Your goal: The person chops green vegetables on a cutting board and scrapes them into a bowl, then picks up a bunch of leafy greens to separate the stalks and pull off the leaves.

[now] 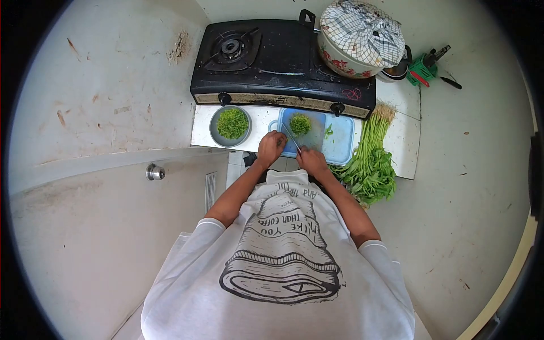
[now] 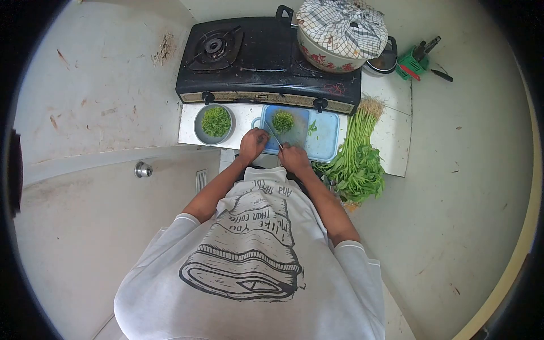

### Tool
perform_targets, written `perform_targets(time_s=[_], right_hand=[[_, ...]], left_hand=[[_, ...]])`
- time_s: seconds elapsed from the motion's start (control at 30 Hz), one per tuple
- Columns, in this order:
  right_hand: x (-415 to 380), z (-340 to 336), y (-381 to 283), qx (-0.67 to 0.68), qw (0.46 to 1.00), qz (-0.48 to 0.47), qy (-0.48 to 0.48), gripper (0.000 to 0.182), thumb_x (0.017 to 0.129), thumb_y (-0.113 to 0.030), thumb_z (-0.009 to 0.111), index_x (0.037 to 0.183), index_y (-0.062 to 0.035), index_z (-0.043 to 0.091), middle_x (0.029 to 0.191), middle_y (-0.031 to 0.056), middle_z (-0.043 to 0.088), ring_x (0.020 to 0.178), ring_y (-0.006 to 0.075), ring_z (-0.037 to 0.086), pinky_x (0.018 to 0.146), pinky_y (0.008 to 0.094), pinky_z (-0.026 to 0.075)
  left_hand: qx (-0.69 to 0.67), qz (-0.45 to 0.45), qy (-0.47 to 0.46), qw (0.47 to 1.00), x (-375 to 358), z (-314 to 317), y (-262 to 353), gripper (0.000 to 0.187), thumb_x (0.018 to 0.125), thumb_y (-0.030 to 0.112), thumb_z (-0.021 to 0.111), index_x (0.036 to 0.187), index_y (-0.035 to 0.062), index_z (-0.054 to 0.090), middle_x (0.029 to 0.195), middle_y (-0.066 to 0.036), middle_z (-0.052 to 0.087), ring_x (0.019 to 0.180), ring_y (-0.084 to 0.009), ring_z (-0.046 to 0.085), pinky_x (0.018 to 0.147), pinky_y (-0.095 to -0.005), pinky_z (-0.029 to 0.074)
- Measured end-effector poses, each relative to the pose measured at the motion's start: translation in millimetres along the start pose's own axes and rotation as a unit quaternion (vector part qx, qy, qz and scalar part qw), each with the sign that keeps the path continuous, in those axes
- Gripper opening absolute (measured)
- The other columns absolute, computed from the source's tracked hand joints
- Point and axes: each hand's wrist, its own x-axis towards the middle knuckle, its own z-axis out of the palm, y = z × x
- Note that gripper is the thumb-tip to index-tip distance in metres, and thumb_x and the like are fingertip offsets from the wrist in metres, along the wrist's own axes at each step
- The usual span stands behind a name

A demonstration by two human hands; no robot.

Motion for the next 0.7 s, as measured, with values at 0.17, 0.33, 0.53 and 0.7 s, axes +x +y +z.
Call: perform_targets(time_s=[0.17, 0.33, 0.53, 0.7], right_hand=[[-2.6, -2.8, -1.6, -0.015, 1.0, -0.015, 0.001, 0.034, 0.099, -0.03, 0.054, 0.101, 0.0033, 0.062, 0.079, 0.026, 0.072, 0.075, 0.0438, 0.073, 0.072, 0.0545, 0.059], [0.4, 8.5, 1.6, -0.014, 0.999, -0.032, -0.008, 0.035, 0.1, -0.03, 0.053, 0.099, 0.0034, 0.062, 0.078, 0.0257, 0.072, 0.075, 0.043, 0.074, 0.07, 0.0535, 0.06], [7.7, 13.1, -2.4, -0.031, 0.999, -0.034, 0.025, 0.034, 0.099, -0.03, 0.053, 0.098, 0.003, 0.063, 0.079, 0.0257, 0.073, 0.075, 0.0418, 0.074, 0.071, 0.0523, 0.06], [7.3, 7.6, -2.2, -0.025, 0.999, -0.022, 0.016, 0.035, 0.1, -0.03, 0.052, 0.097, 0.0032, 0.064, 0.078, 0.0256, 0.072, 0.074, 0.0417, 0.074, 0.071, 0.052, 0.06]], left_hand=[[0.0, 0.03, 0.004, 1.0, -0.2, -0.3, -1.1, 0.009, 0.084, 0.01, 0.07, 0.091, 0.004, 0.072, 0.088, -0.014, 0.067, 0.087, -0.0359, 0.066, 0.079, -0.0454, 0.054], [0.026, 0.03, -0.002, 0.999, -1.1, -2.9, 0.8, 0.01, 0.085, 0.011, 0.07, 0.091, 0.0046, 0.072, 0.089, -0.013, 0.066, 0.089, -0.0356, 0.065, 0.079, -0.046, 0.053], [0.122, 0.119, -0.006, 0.985, -2.3, -2.2, -4.5, 0.01, 0.09, 0.015, 0.07, 0.094, 0.0063, 0.072, 0.091, -0.01, 0.066, 0.088, -0.032, 0.064, 0.078, -0.0455, 0.051], [0.138, 0.147, -0.003, 0.979, -10.1, -4.6, -3.2, 0.011, 0.091, 0.017, 0.069, 0.095, 0.0072, 0.073, 0.096, -0.008, 0.066, 0.091, -0.0292, 0.064, 0.08, -0.0427, 0.049]])
